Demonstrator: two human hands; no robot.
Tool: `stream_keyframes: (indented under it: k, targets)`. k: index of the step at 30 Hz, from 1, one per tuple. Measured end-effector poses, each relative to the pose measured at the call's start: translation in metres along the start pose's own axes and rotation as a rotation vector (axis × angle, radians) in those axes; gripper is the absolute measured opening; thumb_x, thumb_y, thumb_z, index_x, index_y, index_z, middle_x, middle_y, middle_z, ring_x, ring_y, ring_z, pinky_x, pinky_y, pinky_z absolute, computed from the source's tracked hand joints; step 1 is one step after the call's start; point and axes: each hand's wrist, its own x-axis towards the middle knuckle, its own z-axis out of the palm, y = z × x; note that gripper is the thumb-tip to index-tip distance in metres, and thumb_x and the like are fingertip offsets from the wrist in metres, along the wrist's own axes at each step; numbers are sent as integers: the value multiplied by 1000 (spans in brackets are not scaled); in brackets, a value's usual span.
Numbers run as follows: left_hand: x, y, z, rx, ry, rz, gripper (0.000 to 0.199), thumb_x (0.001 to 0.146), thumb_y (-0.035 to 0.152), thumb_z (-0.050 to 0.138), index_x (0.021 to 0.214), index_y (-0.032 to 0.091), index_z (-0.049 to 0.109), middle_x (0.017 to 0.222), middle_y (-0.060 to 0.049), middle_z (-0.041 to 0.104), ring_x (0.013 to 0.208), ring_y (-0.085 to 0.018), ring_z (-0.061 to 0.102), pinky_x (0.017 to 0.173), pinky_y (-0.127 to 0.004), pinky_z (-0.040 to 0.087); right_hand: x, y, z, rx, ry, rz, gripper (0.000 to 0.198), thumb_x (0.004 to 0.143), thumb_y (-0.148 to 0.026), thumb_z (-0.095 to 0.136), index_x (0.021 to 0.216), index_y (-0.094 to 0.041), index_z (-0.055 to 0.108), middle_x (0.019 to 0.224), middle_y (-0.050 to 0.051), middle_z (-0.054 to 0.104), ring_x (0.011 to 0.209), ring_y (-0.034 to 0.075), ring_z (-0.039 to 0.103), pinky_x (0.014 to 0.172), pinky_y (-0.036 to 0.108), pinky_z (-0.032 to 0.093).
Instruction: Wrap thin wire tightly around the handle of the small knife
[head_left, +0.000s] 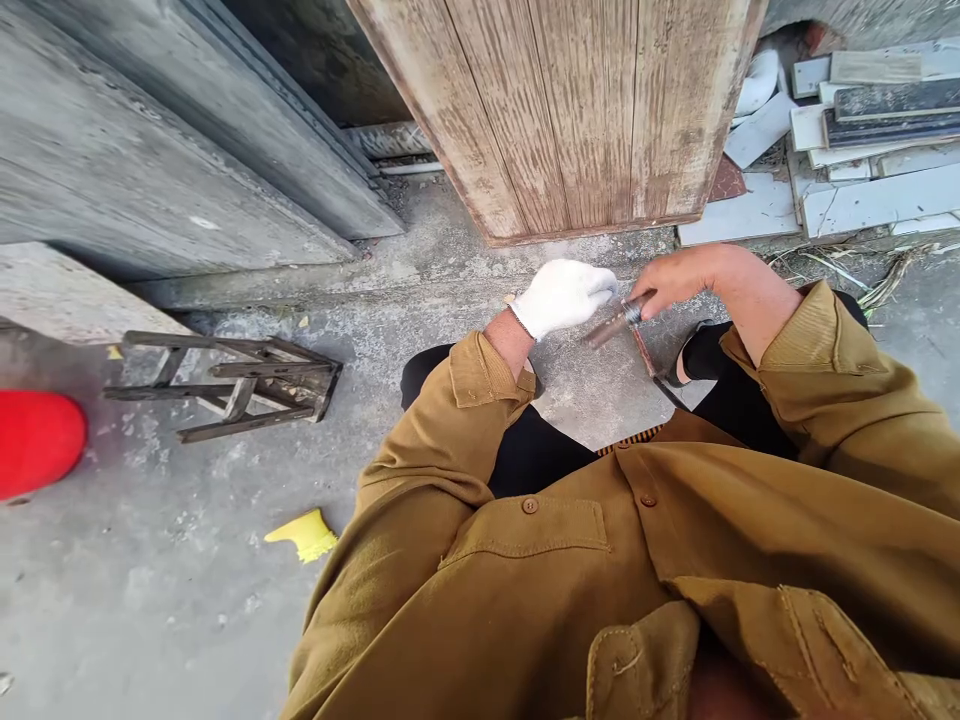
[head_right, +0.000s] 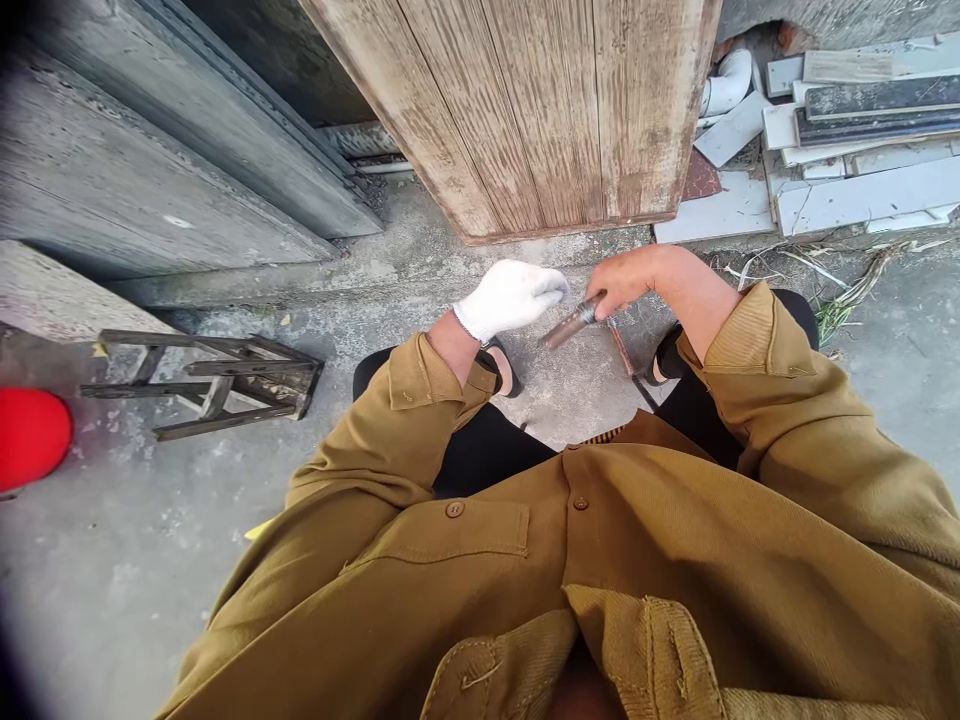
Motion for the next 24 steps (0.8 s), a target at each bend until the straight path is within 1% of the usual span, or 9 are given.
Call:
stream_keyframes:
  k: [1, 3, 6, 8, 10, 12, 14, 20, 24]
  targets:
    - [1, -1, 1, -4, -36, 11, 7, 81, 23, 70, 79, 20, 76, 71, -3, 66, 87, -25, 72, 83, -33, 49, -2, -2, 1, -20, -79, -33, 23, 83, -40, 81, 95, -22, 84, 76, 2, 74, 82, 23, 65, 75, 33, 43]
    - [5, -4, 1, -50, -95, 19, 9, 81, 22, 69, 81, 18, 77, 75, -2, 70, 83, -22, 71, 81, -32, 50, -7, -5, -1, -43, -113, -93, 31, 86, -43, 77, 107, -23, 87, 83, -1, 77, 80, 20, 64, 75, 30, 42]
    - [11, -7, 2, -210, -78, -27, 9, 83, 22, 70, 84, 16, 76, 78, -1, 72, 81, -20, 71, 80, -31, 54, -16, -7, -5, 19, 59, -172, 40, 85, -44, 77, 118, -23, 87, 90, -1, 78, 84, 19, 65, 77, 30, 42]
    - [14, -10, 5, -371, -2, -101, 11, 88, 25, 72, 89, 15, 75, 76, -1, 71, 77, -18, 71, 77, -30, 56, -21, -8, -7, 89, 197, -163, 36, 87, -44, 77, 114, -22, 86, 85, 0, 75, 84, 19, 65, 78, 31, 44]
    - [15, -12, 8, -547, 83, -199, 16, 95, 31, 73, 95, 15, 73, 70, -1, 67, 65, -15, 68, 67, -28, 55, -23, -10, -7, 191, 311, -148, 30, 91, -45, 75, 106, -20, 82, 81, 1, 73, 83, 19, 64, 78, 32, 46]
    - [13, -12, 11, -690, 139, -287, 22, 101, 37, 70, 99, 15, 71, 63, 1, 62, 54, -13, 62, 58, -25, 52, -22, -15, -4, 317, 370, -154, 29, 94, -47, 75, 102, -19, 77, 82, 3, 72, 82, 19, 64, 79, 33, 50]
    - [11, -9, 12, -778, 153, -332, 25, 104, 39, 69, 101, 14, 71, 62, 0, 62, 49, -12, 59, 54, -24, 51, -17, -19, 0, 433, 413, -141, 29, 93, -46, 78, 103, -20, 73, 80, 3, 69, 80, 19, 64, 77, 33, 53]
    - [7, -1, 9, -814, 48, -311, 24, 96, 35, 75, 102, 12, 72, 65, -2, 68, 52, -11, 63, 54, -22, 53, 8, -22, 16, 726, 653, -7, 40, 86, -36, 88, 116, -22, 66, 74, -2, 54, 70, 17, 59, 69, 35, 56]
    - [7, -4, 12, -714, -6, -306, 20, 96, 33, 72, 92, 13, 72, 63, -3, 68, 51, -11, 62, 52, -21, 51, 17, -20, 17, 772, 783, 22, 34, 84, -25, 88, 109, -22, 64, 85, 2, 60, 76, 18, 61, 66, 34, 58]
